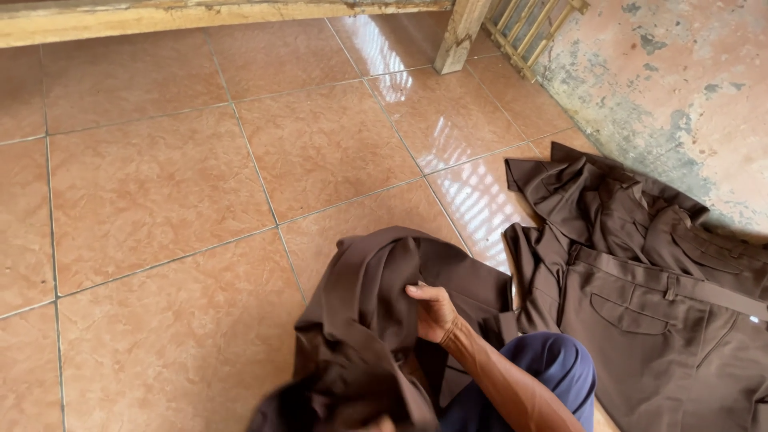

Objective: A person sitting on the floor folds brown pants into a rectangular shape.

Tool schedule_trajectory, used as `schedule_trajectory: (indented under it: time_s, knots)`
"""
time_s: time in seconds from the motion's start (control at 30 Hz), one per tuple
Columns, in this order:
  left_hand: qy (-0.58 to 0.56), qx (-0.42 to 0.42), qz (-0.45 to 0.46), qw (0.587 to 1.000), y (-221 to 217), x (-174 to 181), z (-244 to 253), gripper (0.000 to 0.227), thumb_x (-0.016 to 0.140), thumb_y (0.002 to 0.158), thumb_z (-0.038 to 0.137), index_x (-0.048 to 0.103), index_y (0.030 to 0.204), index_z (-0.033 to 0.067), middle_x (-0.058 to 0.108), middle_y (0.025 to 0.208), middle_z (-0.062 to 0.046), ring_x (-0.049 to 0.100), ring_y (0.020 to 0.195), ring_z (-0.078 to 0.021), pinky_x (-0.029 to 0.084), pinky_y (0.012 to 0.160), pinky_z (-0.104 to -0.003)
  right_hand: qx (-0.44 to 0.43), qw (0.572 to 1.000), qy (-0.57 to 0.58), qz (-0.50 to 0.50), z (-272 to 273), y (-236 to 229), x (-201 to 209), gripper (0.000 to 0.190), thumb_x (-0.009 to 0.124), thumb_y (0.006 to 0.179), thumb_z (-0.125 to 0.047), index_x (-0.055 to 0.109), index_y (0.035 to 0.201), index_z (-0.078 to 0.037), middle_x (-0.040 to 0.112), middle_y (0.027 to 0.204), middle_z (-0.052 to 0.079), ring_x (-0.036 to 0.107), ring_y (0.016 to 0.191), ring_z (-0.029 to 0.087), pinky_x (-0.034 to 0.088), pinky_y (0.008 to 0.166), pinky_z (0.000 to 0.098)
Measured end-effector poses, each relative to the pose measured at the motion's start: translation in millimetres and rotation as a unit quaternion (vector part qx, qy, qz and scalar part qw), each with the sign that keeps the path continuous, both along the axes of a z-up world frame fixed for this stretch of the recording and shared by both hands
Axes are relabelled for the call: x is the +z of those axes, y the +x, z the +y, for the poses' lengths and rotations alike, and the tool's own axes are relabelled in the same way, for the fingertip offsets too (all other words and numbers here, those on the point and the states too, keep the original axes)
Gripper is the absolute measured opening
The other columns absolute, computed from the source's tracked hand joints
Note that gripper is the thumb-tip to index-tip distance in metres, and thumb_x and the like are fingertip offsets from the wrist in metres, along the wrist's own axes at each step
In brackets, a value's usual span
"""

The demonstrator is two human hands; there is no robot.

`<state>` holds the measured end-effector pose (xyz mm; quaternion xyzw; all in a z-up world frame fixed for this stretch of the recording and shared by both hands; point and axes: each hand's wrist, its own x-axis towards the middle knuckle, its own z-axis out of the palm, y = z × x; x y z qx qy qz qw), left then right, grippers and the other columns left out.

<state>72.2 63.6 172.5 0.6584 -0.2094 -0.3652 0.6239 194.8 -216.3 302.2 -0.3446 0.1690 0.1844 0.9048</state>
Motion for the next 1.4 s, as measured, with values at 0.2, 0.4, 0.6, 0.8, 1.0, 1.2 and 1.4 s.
schedule_trajectory:
  time_s: [0.2,0.4,0.6,0.8,1.0,1.2,1.4]
  knots:
    - [-0.054,0.331,0.181,0.924,64,101,-10,0.049,0.068,0.087,0.025,0.074,0.126,-0.0045,0.080,0.120,-0.015,0.071,0.108,-0.0222,0.050,0.096,-0.031,0.031,0.903,-0.428,0.019,34,-7,29,0.067,0.063,0.090,-0.030,0.047,0.152,-0.010,0.058,0.146,0.012,0.057,0.127,0.024,0.049,0.096,0.0380]
    - [-0.075,0.389,0.191,0.898,51,105,-32,0.040,0.082,0.077,0.008,0.078,0.114,-0.0080,0.082,0.091,-0.017,0.070,0.073,-0.0203,0.057,0.067,-0.030,0.284,0.832,-0.422,-0.223,66,-48,53,0.114,0.067,0.072,-0.071,0.026,0.157,-0.006,0.032,0.159,0.027,0.036,0.144,0.044,0.042,0.104,0.0637]
    - [-0.009,0.315,0.092,0.945,50,106,-24,0.026,0.079,0.082,0.016,0.085,0.097,-0.0051,0.079,0.075,-0.007,0.063,0.065,-0.0117,0.050,0.061,-0.024,0.235,0.854,-0.407,-0.222,72,-56,52,0.054,0.079,0.082,-0.029,0.062,0.123,0.003,0.066,0.106,0.008,0.059,0.091,0.014,0.048,0.081,0.0264]
    - [0.245,0.361,0.089,0.895,59,86,27,0.075,0.085,0.069,0.040,0.068,0.122,-0.0105,0.065,0.133,-0.024,0.070,0.116,-0.0324,0.059,0.097,-0.039,0.081,0.916,-0.358,-0.164,53,-42,28,0.047,0.072,0.078,-0.005,0.070,0.124,0.004,0.072,0.096,0.009,0.063,0.083,0.015,0.049,0.080,0.0260]
    - [0.098,0.361,0.145,0.916,62,120,56,0.046,0.073,0.081,0.037,0.070,0.066,-0.0071,0.051,0.058,-0.007,0.065,0.061,-0.0280,0.060,0.068,-0.049,-0.037,0.938,-0.323,-0.122,40,-33,28,0.046,0.057,0.078,0.011,0.070,0.121,0.002,0.070,0.092,0.010,0.060,0.078,0.015,0.046,0.075,0.0252]
    - [-0.046,0.447,0.395,0.802,84,102,21,0.086,0.051,0.086,0.064,0.062,0.126,-0.0115,0.062,0.111,-0.031,0.065,0.081,-0.0488,0.057,0.061,-0.054,-0.072,0.939,-0.278,-0.191,19,-29,12,0.047,0.055,0.075,0.008,0.069,0.119,0.002,0.070,0.091,0.006,0.058,0.074,0.010,0.044,0.072,0.0214]
    - [-0.090,0.451,0.437,0.773,82,87,9,0.090,0.054,0.089,0.076,0.055,0.126,-0.0062,0.064,0.104,-0.026,0.070,0.089,-0.0429,0.060,0.076,-0.059,-0.129,0.908,-0.337,-0.213,31,-33,15,0.051,0.065,0.062,0.000,0.069,0.113,0.003,0.070,0.092,0.014,0.069,0.089,0.022,0.056,0.080,0.0323]
